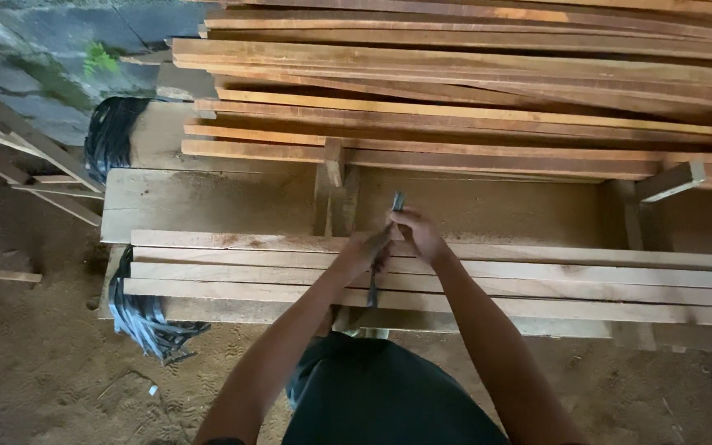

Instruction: Bundling thin wooden strips together using black straps on a workbench.

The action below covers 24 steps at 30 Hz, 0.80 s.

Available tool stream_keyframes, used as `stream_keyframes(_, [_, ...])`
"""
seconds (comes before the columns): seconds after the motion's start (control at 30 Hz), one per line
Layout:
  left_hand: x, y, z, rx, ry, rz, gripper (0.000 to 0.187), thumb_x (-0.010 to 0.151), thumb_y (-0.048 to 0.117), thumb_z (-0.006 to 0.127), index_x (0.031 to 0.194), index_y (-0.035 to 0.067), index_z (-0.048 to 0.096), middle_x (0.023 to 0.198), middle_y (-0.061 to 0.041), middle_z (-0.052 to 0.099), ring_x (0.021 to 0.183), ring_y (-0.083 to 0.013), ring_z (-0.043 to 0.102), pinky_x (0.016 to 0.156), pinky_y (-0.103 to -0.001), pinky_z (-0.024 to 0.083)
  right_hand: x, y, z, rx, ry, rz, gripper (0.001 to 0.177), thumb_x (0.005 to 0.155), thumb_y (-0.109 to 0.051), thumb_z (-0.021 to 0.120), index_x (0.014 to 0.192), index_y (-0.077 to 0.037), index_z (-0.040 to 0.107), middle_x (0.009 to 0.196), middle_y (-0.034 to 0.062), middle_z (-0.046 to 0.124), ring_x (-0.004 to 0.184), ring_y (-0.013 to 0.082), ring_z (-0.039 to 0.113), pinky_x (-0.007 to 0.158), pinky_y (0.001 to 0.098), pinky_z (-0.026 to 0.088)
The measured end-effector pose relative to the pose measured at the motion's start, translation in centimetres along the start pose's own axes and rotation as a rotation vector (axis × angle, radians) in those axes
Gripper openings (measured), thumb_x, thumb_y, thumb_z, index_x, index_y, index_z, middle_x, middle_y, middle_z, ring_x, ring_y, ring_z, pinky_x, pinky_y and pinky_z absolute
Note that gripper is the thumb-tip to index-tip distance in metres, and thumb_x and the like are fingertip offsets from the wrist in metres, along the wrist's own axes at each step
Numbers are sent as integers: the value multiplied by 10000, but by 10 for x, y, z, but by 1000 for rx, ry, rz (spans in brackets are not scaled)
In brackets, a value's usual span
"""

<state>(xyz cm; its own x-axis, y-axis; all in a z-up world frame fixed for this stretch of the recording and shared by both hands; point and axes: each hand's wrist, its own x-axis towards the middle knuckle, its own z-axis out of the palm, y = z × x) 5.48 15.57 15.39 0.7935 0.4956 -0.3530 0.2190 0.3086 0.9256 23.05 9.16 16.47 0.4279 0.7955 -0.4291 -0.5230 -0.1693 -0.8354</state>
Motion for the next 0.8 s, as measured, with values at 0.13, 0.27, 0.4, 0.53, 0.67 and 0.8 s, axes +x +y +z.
stream_keyframes(0.13, [45,-52,-22,66,19,-265,417,942,486,720,1140,123,776,1111,-129,734,1060,-282,688,959,-461,515,-25,-21,11,87,5,96,155,835,-182,847,866,-101,718,846,7,584,876,167,518,931,323,350])
stream_keyframes(0.27, [34,-35,-25,-337,-119,39,272,981,370,690,1043,120,776,1105,-130,729,1040,-262,672,943,-411,484,18,25,-21,8,-36,82,116,814,-148,806,806,-77,715,824,38,587,942,164,598,1014,347,365])
stream_keyframes(0.4, [27,14,-21,-281,-18,-446,263,923,315,605,891,78,715,796,-127,734,718,-272,722,740,-405,596,51,76,-54,44,-77,70,111,823,-94,809,852,0,758,858,117,676,898,247,630,962,383,443])
stream_keyframes(0.53, [23,11,-19,-432,-23,-442,486,1012,404,487,1114,-13,714,968,-223,761,866,-335,760,828,-456,628,29,53,-31,4,-51,23,109,801,-45,825,874,-3,756,898,145,702,923,262,658,969,442,462])
stream_keyframes(0.67, [-23,113,-3,-307,-106,-493,467,1061,331,498,1233,-68,668,1105,-270,731,1057,-339,709,976,-373,570,44,65,-41,-71,-85,-45,74,851,-41,792,882,-20,728,984,185,711,987,345,686,937,485,490])
stream_keyframes(0.8, [-7,64,-6,-427,-135,-438,622,991,492,602,1359,-9,620,1145,-237,726,886,-326,722,784,-393,592,72,104,-66,106,-42,29,138,799,-4,810,897,-13,712,947,112,687,860,414,688,808,597,599])
